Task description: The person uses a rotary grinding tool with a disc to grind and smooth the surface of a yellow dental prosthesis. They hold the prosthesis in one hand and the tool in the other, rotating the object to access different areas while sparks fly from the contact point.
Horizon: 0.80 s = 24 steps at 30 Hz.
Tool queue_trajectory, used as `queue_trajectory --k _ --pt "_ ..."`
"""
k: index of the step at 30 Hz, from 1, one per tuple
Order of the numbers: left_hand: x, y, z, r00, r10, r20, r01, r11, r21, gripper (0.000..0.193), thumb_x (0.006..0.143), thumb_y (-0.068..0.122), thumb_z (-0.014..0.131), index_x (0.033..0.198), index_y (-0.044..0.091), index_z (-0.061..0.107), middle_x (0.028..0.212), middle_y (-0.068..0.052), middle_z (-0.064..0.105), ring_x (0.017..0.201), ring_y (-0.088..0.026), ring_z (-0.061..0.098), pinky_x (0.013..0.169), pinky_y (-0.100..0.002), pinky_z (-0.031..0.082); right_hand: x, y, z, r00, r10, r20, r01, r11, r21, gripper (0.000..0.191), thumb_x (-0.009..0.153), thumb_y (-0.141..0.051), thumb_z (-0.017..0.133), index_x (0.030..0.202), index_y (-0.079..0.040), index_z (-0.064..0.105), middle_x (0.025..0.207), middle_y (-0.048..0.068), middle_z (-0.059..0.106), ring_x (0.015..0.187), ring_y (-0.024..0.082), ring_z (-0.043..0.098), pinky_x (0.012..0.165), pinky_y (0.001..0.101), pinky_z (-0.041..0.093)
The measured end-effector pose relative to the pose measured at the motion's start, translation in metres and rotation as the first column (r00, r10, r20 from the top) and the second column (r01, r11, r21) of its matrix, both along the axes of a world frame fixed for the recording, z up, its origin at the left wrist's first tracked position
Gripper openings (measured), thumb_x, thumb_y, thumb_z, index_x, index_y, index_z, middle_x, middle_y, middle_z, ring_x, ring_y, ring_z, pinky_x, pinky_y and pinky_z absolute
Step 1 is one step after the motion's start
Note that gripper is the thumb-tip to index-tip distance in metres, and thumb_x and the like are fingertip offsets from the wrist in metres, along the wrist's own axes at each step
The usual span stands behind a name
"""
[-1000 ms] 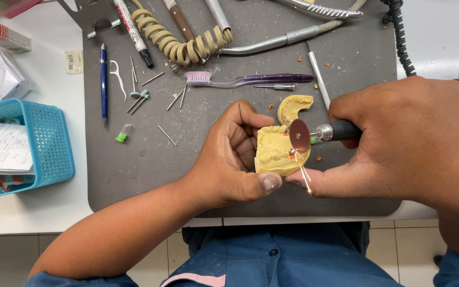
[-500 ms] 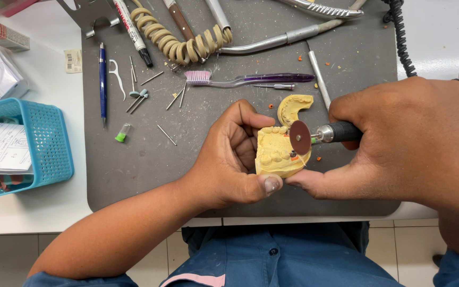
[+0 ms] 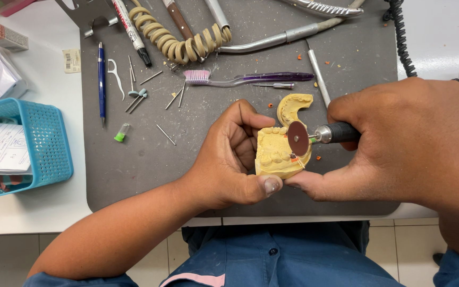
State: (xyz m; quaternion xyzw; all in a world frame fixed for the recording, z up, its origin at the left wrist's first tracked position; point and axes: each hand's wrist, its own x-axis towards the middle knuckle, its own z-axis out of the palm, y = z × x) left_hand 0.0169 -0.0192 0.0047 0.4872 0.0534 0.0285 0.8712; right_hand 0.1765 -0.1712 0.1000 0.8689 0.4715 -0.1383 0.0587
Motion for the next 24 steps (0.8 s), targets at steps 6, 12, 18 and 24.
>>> queue_trajectory --k 6,12,18,24 --pt "0.0003 0.0003 -0.0001 1.0 0.003 0.004 -0.003 1.0 0.001 0.067 0.078 0.012 0.084 0.128 -0.001 0.041 0.123 -0.018 0.059 0.117 -0.019 0.065 0.11 -0.037 0.057 0.0007 -0.0002 -0.0006 1.0 -0.011 0.001 0.011 0.997 -0.082 0.077 0.045 -0.088 0.082 0.071 -0.016 0.075 0.043 0.002 0.062 0.041 0.018 0.064 0.044 0.0316 0.05" --pt "0.0 -0.0004 -0.0002 1.0 -0.001 0.002 0.001 1.0 -0.007 0.067 0.078 0.013 0.084 0.127 -0.001 0.041 0.122 -0.018 0.059 0.116 -0.019 0.065 0.109 -0.037 0.057 -0.0006 -0.0018 -0.0023 1.0 0.001 0.012 -0.001 1.0 -0.003 0.08 0.04 -0.088 0.08 0.072 -0.015 0.076 0.043 0.003 0.062 0.04 0.019 0.063 0.043 0.0327 0.049" --pt "0.0002 0.0005 -0.0008 1.0 0.005 0.0 -0.005 1.0 0.005 0.067 0.078 0.015 0.085 0.126 0.0 0.041 0.122 -0.018 0.06 0.116 -0.019 0.065 0.109 -0.037 0.057 0.0006 -0.0015 -0.0012 1.0 -0.022 0.002 0.022 0.998 -0.061 0.079 0.042 -0.089 0.08 0.069 -0.015 0.075 0.043 0.003 0.061 0.041 0.019 0.063 0.044 0.0332 0.05" --pt "0.0002 -0.0009 -0.0024 1.0 0.011 -0.003 -0.011 1.0 -0.008 0.068 0.077 0.014 0.085 0.127 -0.001 0.041 0.122 -0.018 0.059 0.116 -0.018 0.064 0.109 -0.037 0.056 0.0009 -0.001 -0.0003 1.0 -0.017 0.002 0.017 1.0 -0.023 0.076 0.042 -0.087 0.08 0.066 -0.015 0.073 0.041 0.004 0.06 0.039 0.021 0.062 0.043 0.0341 0.049"
